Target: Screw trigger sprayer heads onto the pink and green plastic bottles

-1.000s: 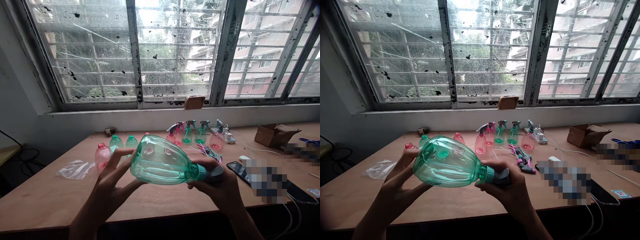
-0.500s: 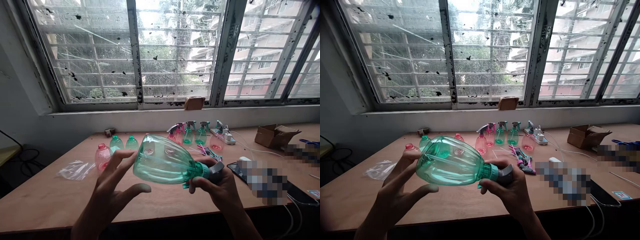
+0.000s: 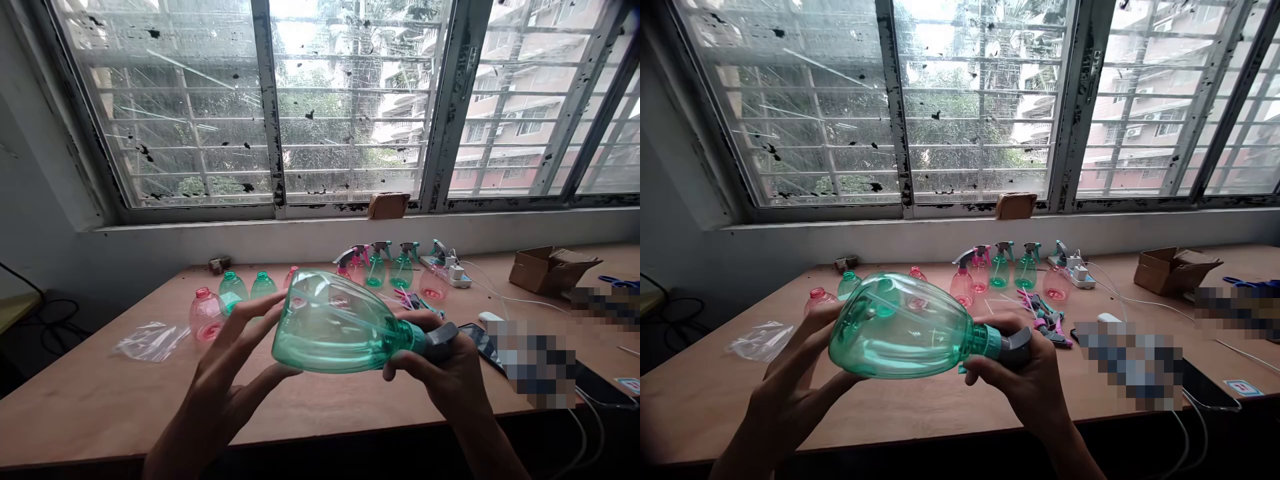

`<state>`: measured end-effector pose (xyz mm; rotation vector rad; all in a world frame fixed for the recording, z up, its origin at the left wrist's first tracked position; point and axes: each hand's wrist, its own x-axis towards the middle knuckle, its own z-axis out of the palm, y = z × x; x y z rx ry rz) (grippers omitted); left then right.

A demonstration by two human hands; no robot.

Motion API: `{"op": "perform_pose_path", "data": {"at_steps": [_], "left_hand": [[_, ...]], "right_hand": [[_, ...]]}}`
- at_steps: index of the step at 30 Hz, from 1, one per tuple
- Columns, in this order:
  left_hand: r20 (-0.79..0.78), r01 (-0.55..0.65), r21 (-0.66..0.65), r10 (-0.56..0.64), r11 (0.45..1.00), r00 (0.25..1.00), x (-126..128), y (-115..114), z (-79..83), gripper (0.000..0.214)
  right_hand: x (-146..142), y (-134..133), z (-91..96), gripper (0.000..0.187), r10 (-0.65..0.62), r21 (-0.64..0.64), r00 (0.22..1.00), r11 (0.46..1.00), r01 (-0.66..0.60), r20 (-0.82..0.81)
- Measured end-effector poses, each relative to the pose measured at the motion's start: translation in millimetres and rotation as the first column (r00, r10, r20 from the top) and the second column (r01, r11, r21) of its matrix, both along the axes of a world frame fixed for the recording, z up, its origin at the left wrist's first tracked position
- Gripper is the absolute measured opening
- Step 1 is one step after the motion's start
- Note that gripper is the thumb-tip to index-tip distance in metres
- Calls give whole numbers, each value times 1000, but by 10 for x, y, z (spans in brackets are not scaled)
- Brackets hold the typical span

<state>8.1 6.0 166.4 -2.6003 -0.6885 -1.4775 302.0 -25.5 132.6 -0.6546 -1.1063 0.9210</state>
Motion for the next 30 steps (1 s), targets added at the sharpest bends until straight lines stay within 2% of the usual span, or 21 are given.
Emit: {"op": "perform_pose_path", "data": {"at_steps": [3,5,9,11,14,16,18,23,27,30], "left_hand": [[15,-22,59,21,998,1000,-16,-5,14,63],[53,3,69,-7,998,999,3,-20,18,61],[115,146,-31,-142,989,983,62,-54,22,59],[133,174,-78,-162,982,978,70,-57,21,57],[119,137,-80,-127,987,985,50,-40,25,59],[81,112,-61,-107,992,991,32,-22,34,64],[43,92,-37,-91,995,995,25,-2,43,62],[21,69,20,-70,997,997,27,44,29,62],[67,58,48,-62,997,996,28,28,5,62],[108,137,-33,-133,990,985,46,-2,-3,57]], "right_hand": [[7,-14,26,39,-11,-2,1000,1000,11,-5],[15,-21,27,41,-9,19,1000,1000,9,3],[24,-36,-11,42,-15,48,999,999,13,33],[30,-38,-38,43,-28,62,997,998,24,68],[64,-22,-66,43,-171,147,970,978,146,175],[103,-3,-71,42,-299,219,922,944,248,245],[144,11,-69,40,-368,263,891,917,300,265],[187,8,-61,43,-409,301,885,892,336,223],[164,11,-64,39,-418,318,867,889,329,272],[142,32,-77,35,-405,322,859,896,305,313]]}}
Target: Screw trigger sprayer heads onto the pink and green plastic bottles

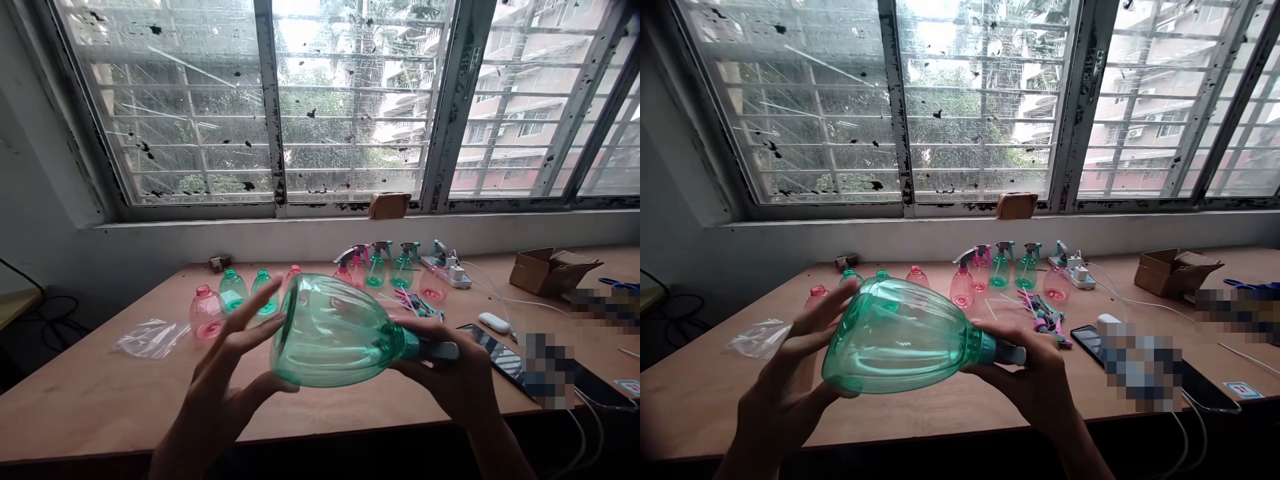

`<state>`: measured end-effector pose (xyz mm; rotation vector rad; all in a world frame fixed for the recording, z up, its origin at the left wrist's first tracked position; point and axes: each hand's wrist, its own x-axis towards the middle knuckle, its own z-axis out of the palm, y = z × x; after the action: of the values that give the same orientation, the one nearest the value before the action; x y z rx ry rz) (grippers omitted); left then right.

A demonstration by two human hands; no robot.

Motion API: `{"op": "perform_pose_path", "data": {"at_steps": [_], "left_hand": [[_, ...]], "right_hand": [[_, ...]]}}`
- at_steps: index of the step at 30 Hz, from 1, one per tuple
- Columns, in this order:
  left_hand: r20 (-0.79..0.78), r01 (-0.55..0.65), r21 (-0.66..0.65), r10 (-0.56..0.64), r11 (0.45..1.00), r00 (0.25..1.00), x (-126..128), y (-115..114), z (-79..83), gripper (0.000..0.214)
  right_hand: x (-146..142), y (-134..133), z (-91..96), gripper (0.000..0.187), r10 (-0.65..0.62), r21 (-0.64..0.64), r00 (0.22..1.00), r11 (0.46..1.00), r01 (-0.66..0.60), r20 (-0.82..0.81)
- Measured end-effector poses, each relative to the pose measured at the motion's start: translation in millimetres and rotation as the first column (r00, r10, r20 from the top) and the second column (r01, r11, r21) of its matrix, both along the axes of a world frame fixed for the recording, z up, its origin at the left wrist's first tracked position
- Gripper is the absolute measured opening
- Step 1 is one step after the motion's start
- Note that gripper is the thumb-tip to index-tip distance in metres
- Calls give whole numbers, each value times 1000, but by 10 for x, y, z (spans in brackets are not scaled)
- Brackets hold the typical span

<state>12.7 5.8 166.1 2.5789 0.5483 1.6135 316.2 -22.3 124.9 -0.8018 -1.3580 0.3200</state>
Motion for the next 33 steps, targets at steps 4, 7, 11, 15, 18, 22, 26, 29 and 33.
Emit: {"op": "perform_pose_path", "data": {"at_steps": [4,7,11,15,18,22,26,29,33], "left_hand": [[35,103,-114,-99,988,994,15,-7,1,51],[50,67,-128,-61,989,997,7,10,-13,51],[38,-41,-161,48,986,998,-6,33,-46,59],[-1,-86,-108,86,990,996,-41,33,-17,61],[-88,-161,-65,155,985,984,-97,17,23,74],[-143,-205,-3,203,979,969,-147,11,41,84],[-98,-180,88,188,980,977,-138,17,36,73],[-96,-128,30,130,991,987,-136,12,26,78],[-134,-185,20,186,983,973,-135,24,12,85]], "right_hand": [[-39,23,-15,39,6,-35,1000,999,-6,-10],[-82,19,-11,39,50,-53,995,997,-55,-89],[-120,10,-21,37,48,-34,993,998,-52,-107],[-108,24,-63,40,24,47,999,999,-26,30],[-91,39,-83,43,31,106,993,993,-44,116],[-94,52,-82,41,32,122,988,991,-51,153],[-114,55,-91,35,7,139,988,990,-29,155],[-115,44,-98,33,-15,156,986,988,-11,168],[-89,26,-91,34,-22,162,976,987,-14,218]]}}
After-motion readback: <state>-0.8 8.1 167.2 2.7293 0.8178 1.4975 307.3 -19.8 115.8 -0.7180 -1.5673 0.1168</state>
